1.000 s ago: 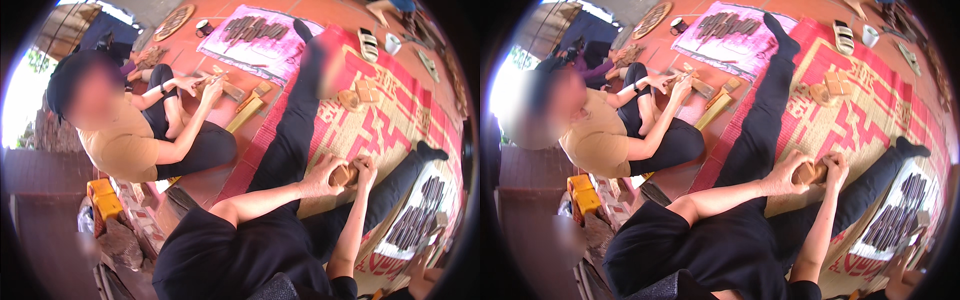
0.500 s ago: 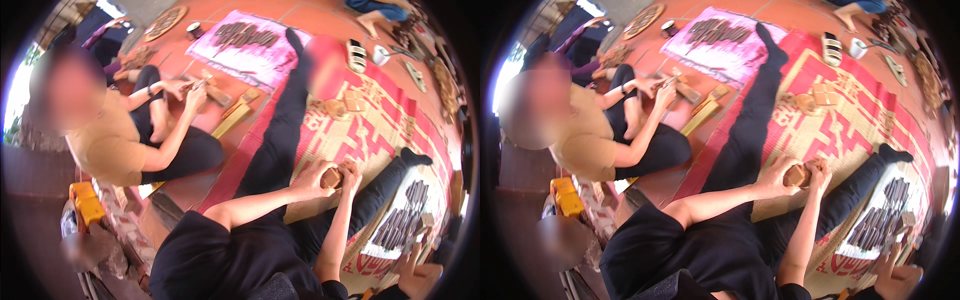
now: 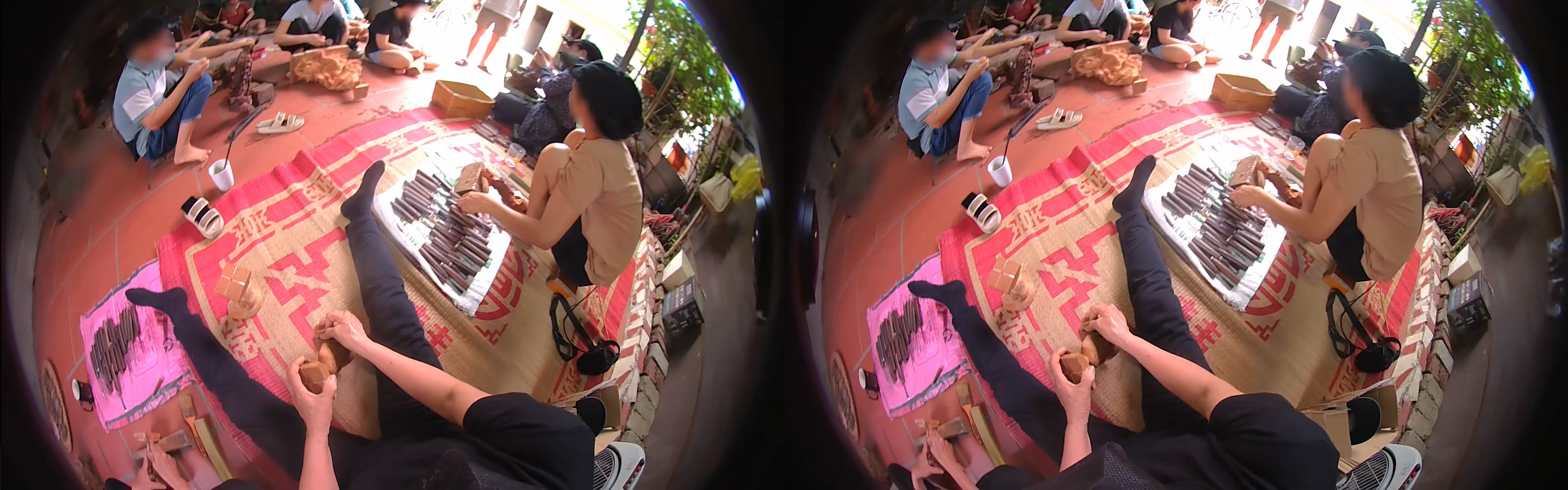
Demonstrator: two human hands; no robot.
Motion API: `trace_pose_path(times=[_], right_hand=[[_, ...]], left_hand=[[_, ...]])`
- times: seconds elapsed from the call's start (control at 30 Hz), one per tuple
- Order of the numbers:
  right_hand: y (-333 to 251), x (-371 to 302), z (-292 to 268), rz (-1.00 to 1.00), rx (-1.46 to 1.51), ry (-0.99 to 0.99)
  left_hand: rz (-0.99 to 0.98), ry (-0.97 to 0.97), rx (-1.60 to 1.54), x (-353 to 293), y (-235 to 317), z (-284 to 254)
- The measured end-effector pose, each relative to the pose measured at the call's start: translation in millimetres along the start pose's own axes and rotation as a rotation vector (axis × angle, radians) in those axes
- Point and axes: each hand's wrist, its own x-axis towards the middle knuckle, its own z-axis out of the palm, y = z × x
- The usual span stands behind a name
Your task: The person sits on a mat and carves a small wooden object using a knife. They rotate the object frequently to shape different sides. Other people are visible in the background also working on similar wooden items.
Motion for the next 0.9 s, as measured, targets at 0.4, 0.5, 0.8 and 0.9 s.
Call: trace_pose_path(times=[0.4, 0.5, 0.8, 0.9], right_hand=[[3, -3, 9, 0.217, 0.427, 0.024], [7, 2, 16, -0.024, 0.285, 0.046], [6, 5, 15, -0.032, -0.168, 0.117], [-3, 1, 20, 0.034, 0.183, -0.002]], left_hand=[[-0.017, 0.01, -0.085, 6, -27, -2], [0.002, 0.021, -0.075, 7, -24, -1], [0.013, 0.002, -0.038, 6, -21, -1], [-0.019, 0.014, -0.054, 5, -25, 0]])
